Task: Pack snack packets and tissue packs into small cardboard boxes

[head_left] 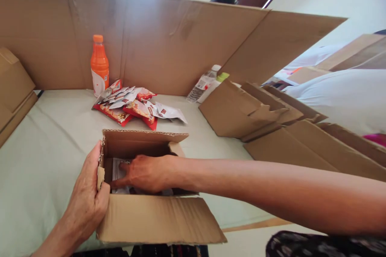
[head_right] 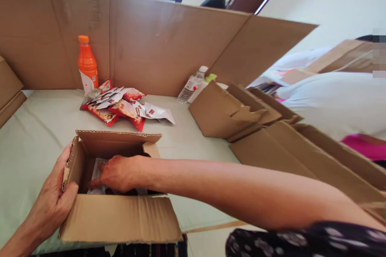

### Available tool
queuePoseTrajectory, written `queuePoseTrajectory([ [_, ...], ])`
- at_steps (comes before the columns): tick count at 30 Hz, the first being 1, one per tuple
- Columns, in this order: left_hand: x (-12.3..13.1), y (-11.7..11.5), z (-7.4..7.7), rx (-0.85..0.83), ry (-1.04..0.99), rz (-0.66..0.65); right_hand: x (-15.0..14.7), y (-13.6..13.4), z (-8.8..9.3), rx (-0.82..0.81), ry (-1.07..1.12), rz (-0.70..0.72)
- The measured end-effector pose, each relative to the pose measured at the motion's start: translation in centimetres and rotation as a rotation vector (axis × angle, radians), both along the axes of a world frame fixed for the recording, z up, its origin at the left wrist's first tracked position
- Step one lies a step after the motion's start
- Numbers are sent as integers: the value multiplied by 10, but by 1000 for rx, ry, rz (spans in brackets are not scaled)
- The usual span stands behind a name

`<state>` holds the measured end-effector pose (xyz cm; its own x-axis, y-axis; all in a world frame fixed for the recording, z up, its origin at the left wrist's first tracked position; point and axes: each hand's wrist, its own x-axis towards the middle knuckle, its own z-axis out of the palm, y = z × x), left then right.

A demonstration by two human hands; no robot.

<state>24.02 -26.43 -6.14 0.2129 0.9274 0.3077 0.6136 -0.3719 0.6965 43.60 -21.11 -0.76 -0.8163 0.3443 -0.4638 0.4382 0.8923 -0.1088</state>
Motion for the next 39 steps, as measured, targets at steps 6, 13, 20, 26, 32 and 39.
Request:
queuePoseTrajectory([
  [6,1,3,2,38,26,-29,-15,4,1,8,-38,44],
  [13,3,-6,5,66,21,-84,15,3,42,98,20,-159],
  [20,8,-10,5,115,93,-90,-16,-7,19,-124,-161,-26],
  [26,7,-13,5,141,123,-126,4,-2,43,26,-73,-150],
  [32,9,-13,7,103,96,-114,37,-3,70,49,35,-255],
  [39,13,-10,9,69,83,-83,2,14,55,-322,14,9],
])
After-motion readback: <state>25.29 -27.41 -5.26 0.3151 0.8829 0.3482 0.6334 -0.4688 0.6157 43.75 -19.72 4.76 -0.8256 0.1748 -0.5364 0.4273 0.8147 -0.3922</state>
